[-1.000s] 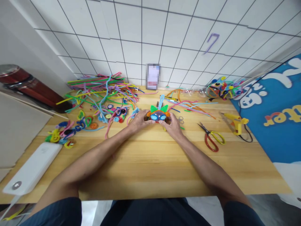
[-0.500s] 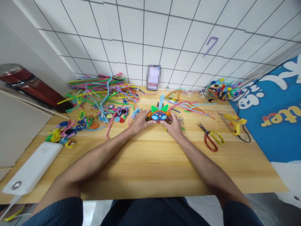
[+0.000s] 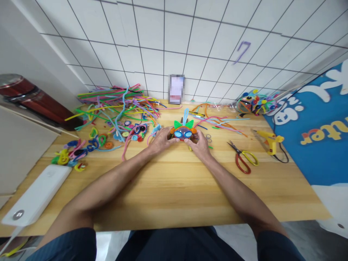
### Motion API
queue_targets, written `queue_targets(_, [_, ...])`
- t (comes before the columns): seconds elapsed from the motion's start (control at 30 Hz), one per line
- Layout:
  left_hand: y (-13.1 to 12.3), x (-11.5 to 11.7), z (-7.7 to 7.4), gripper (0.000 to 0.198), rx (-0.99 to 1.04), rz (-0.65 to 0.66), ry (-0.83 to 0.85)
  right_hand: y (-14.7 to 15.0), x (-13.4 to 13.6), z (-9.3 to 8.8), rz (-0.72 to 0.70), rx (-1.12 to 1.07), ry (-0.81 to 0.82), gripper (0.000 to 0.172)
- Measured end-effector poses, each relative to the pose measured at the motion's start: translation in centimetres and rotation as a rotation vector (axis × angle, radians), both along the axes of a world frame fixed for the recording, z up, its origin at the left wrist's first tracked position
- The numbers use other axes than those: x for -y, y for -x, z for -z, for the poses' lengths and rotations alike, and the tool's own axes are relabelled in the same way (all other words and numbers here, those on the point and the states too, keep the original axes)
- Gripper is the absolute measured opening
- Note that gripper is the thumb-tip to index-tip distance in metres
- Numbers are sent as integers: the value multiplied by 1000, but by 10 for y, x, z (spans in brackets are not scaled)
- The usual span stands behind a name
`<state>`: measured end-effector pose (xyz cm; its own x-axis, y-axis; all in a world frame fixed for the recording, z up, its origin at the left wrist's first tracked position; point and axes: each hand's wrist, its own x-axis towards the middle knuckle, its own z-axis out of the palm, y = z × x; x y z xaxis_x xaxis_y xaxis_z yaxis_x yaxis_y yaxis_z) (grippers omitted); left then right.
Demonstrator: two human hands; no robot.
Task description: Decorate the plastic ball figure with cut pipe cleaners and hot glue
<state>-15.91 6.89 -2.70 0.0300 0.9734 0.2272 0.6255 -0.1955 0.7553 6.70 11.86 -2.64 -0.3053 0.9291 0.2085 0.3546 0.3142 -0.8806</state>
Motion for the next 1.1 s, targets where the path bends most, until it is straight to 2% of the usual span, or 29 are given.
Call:
queue_targets(0.13, [-2, 2, 1, 70, 56, -38, -2, -3, 1, -8, 17, 2, -34, 49])
queue_targets(0.27, [-4, 8, -7, 73, 185, -29, -22, -7, -1, -28, 36, -49, -137, 47])
queue_targets(0.4, [2, 12, -31, 58, 261, -156, -115, -5, -8, -53, 30, -57, -256, 38])
queue_targets(0.5, [8, 1, -56, 42, 261, -186, -239, 2, -16, -66, 30, -21, -355, 31])
queue_targets(0.6, [11, -20, -78, 36, 251, -112, -298, 13, -23, -74, 38, -15, -405, 27])
queue_targets(0.7, [9, -40, -90, 35, 233, 17, -288, 22, -27, -75, 43, -38, -425, 26])
queue_targets(0.87, [4, -58, -93, 35, 216, 158, -271, 33, -31, -71, 26, -27, -456, 21])
queue_targets(1.1, [4, -61, -87, 36, 270, 186, -300, 39, -32, -68, 60, -24, -490, 16])
